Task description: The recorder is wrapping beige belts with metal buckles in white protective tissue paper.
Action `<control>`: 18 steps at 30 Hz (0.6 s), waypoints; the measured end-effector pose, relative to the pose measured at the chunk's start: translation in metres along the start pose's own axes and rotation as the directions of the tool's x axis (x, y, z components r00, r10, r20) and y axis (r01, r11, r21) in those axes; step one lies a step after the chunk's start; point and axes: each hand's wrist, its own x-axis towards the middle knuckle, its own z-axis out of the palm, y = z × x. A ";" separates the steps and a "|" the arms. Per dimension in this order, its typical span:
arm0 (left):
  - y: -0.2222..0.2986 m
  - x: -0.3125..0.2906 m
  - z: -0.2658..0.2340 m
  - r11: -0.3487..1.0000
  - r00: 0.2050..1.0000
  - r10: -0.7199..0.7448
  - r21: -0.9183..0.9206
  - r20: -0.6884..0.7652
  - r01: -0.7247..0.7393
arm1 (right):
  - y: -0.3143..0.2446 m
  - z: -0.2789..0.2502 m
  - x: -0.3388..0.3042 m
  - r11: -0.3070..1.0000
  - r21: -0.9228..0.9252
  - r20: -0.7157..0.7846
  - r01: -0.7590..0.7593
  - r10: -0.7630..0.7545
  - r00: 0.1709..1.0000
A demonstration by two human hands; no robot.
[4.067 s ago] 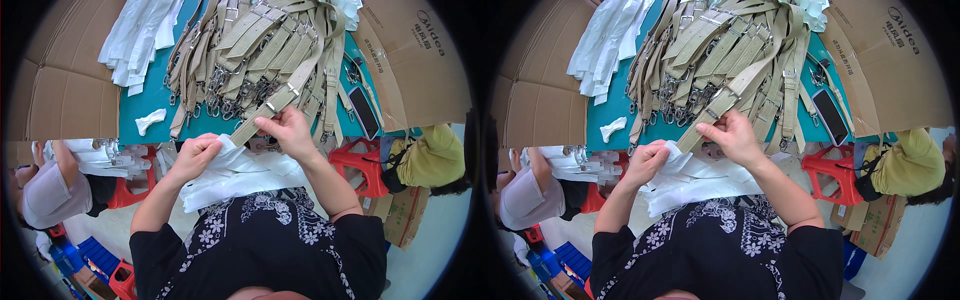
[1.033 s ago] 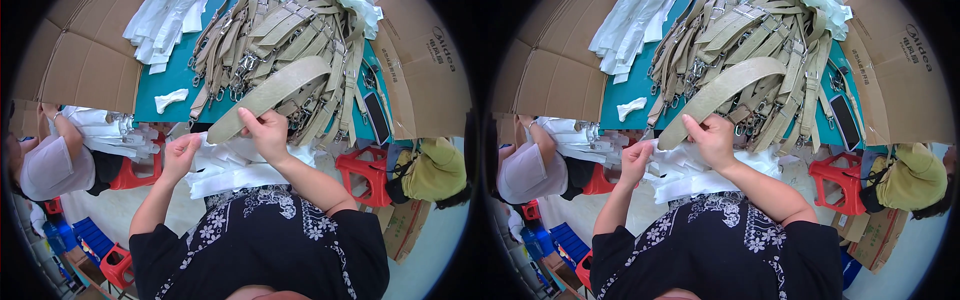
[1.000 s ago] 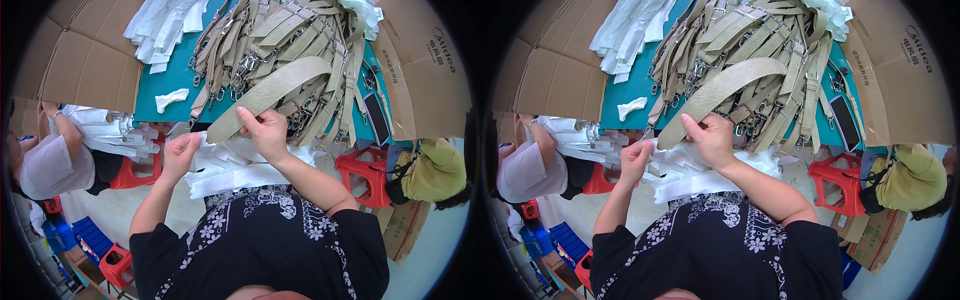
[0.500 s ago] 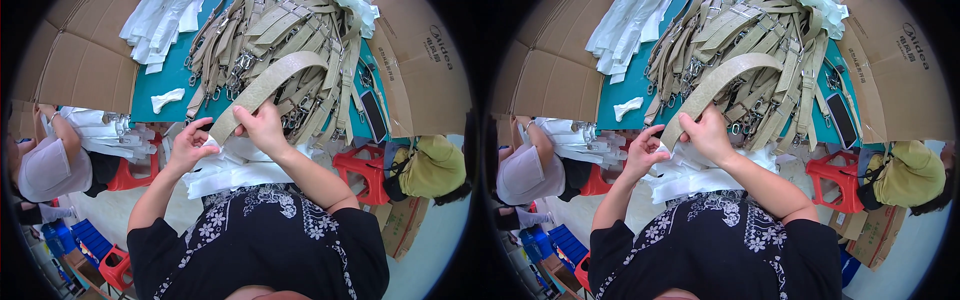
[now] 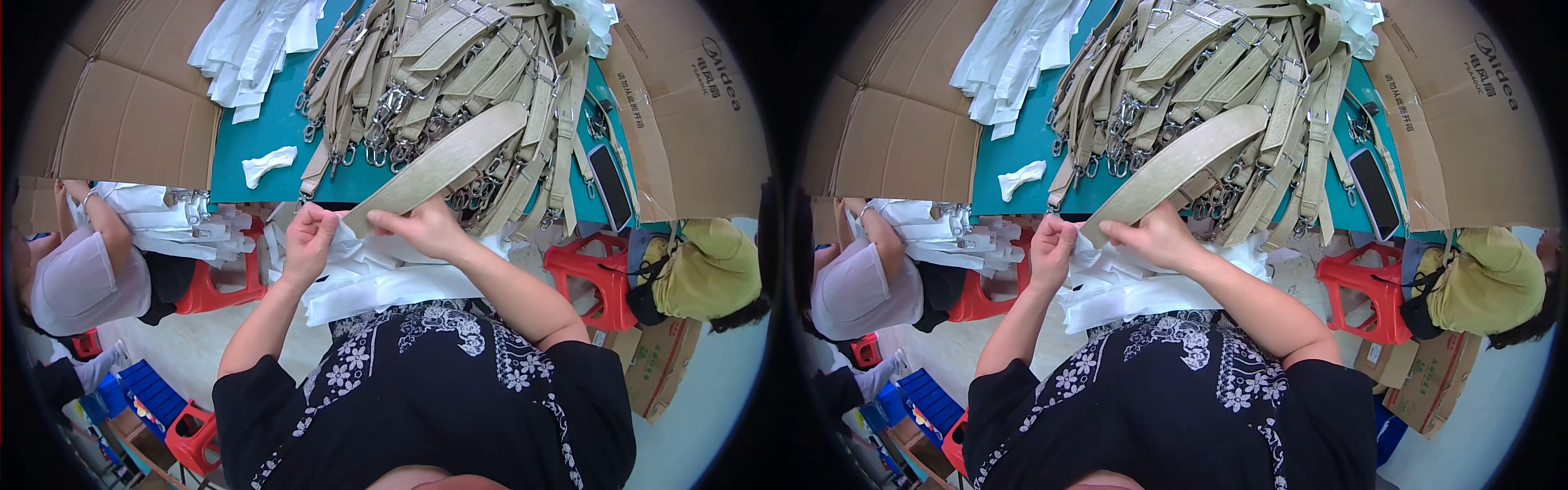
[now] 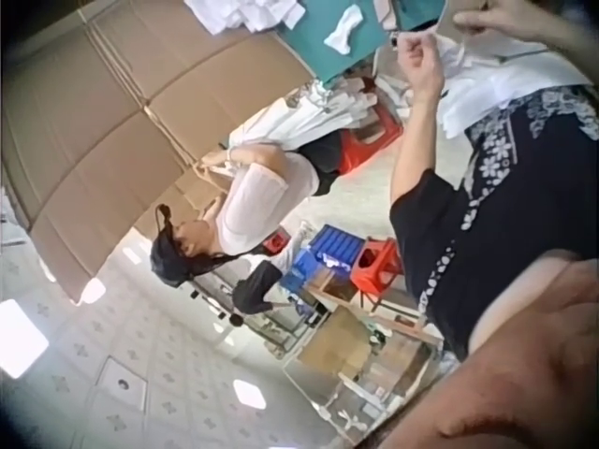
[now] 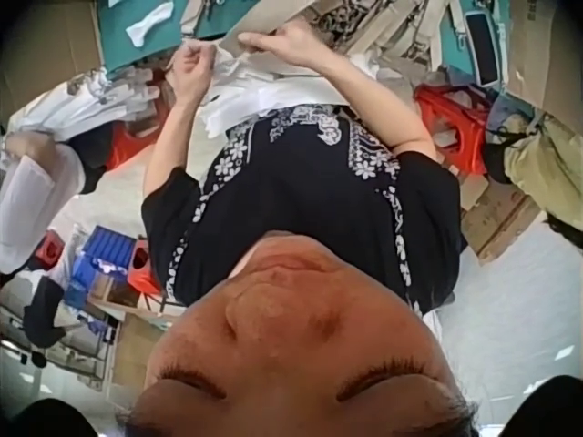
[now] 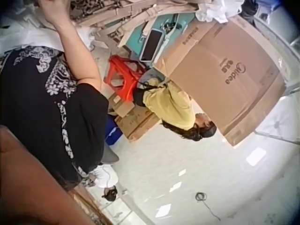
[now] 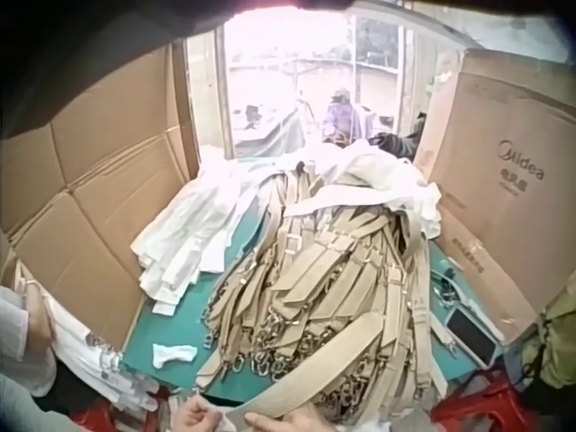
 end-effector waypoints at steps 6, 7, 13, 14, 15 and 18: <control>0.006 0.007 0.005 0.998 0.997 -0.027 0.058 0.066 0.023 | 0.017 0.019 -0.005 0.954 -0.273 0.061 0.124 -0.111 0.992; 0.008 0.007 0.001 0.997 0.998 -0.052 0.063 0.035 0.049 | 0.014 0.013 -0.005 0.986 -0.164 -0.029 0.040 -0.046 0.999; 0.017 0.004 -0.001 0.992 0.995 -0.076 0.110 0.058 0.069 | -0.017 -0.021 -0.010 0.990 0.142 -0.351 -0.006 0.056 0.935; 0.020 0.007 0.003 0.992 0.995 -0.064 0.110 0.082 0.055 | -0.017 -0.008 -0.014 0.995 0.103 -0.335 -0.002 0.037 0.941; 0.019 0.008 0.004 0.993 0.994 -0.064 0.109 0.088 0.054 | -0.007 0.002 -0.017 0.987 -0.080 -0.343 0.140 -0.159 0.926; 0.019 0.010 0.001 0.998 0.980 0.000 0.064 0.198 -0.013 | 0.007 0.015 -0.016 0.936 -0.144 -0.416 0.321 -0.351 0.839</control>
